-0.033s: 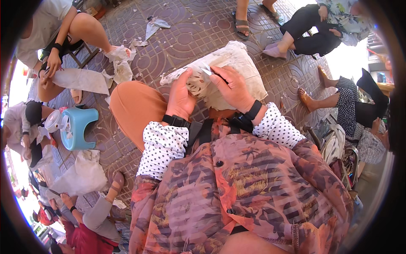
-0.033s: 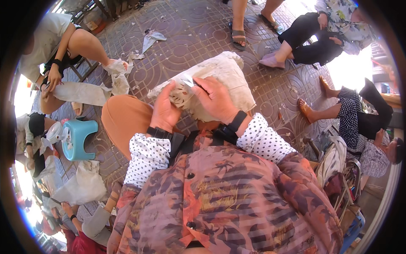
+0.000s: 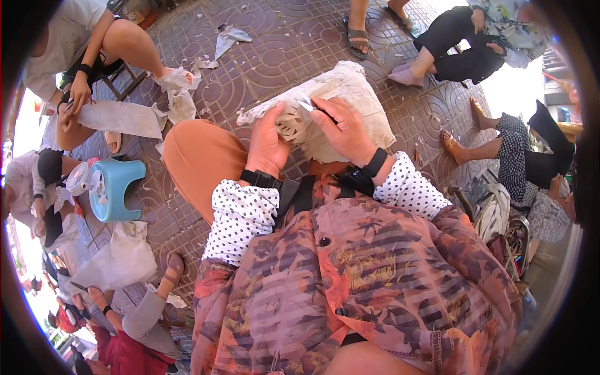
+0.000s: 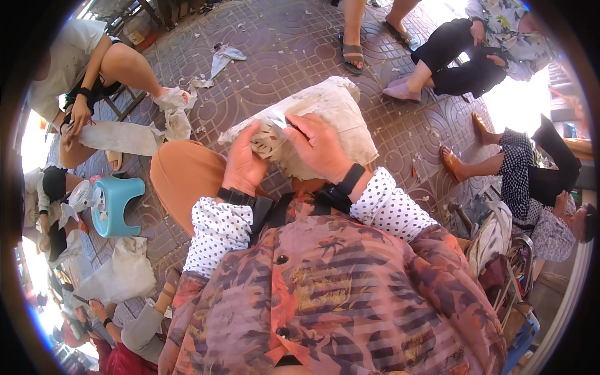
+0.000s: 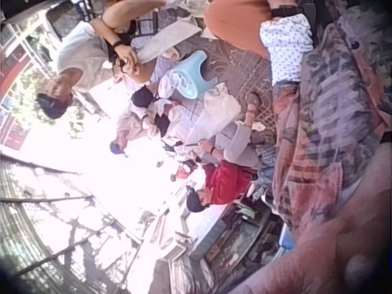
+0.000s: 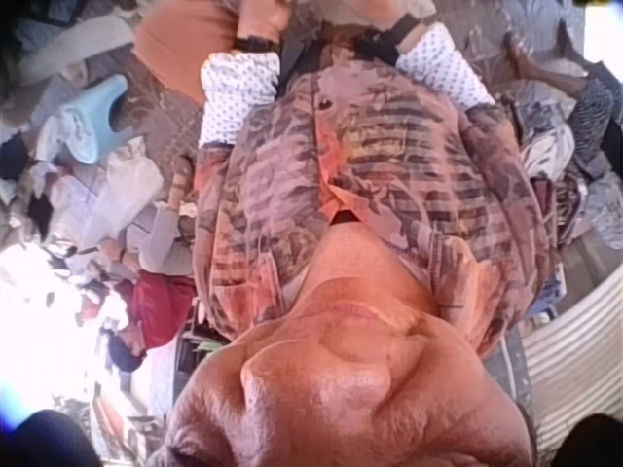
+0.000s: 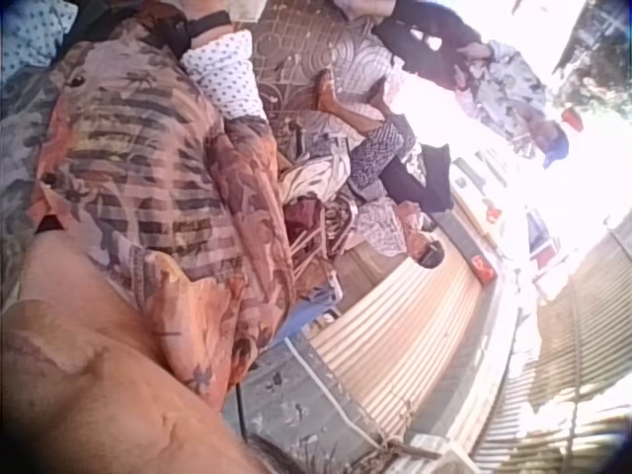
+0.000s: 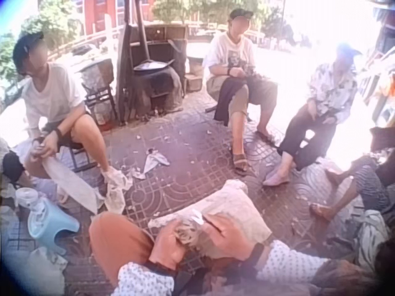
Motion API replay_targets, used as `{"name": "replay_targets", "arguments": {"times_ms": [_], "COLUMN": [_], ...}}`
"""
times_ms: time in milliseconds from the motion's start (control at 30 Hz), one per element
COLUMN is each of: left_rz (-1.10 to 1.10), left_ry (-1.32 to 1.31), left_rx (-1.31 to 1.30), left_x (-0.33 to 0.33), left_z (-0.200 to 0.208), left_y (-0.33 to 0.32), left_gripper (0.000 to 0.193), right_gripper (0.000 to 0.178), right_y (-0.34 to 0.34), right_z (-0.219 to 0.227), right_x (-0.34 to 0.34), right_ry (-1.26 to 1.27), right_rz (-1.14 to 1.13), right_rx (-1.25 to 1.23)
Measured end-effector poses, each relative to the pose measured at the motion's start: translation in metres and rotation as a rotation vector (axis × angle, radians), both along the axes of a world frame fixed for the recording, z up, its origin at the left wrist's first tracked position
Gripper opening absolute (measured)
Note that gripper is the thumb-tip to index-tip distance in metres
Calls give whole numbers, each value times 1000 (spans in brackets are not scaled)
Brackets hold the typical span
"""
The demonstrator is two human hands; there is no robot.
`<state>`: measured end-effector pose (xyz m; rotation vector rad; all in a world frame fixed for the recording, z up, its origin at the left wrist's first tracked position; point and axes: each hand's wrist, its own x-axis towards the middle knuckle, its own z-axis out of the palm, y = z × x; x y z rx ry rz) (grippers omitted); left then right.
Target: Scraping and thinning pieces of white leather using a small hand blade.
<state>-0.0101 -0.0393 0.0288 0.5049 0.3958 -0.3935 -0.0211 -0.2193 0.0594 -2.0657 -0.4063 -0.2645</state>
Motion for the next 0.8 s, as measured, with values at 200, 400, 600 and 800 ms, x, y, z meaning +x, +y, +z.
{"name": "replay_targets", "arguments": {"times_ms": [200, 400, 600, 800], "left_rz": [15, 2, -19, -18], "left_ry": [-18, -36, -35, -24], "left_rx": [-1, -84, -67, -47], "left_x": [-2, -4, -5, -6], "left_z": [-8, -4, -4, 1], "left_y": [3, 2, 4, 2], "left_gripper": [24, 25, 23, 21], "right_gripper": [27, 27, 25, 23], "right_y": [3, 9, 8, 7], "right_z": [3, 2, 1, 1], "right_x": [1, 1, 4, 3], "right_ry": [-1, -1, -20, -13], "right_rz": [28, 51, 84, 93], "right_rx": [-12, 16, -16, -19]}}
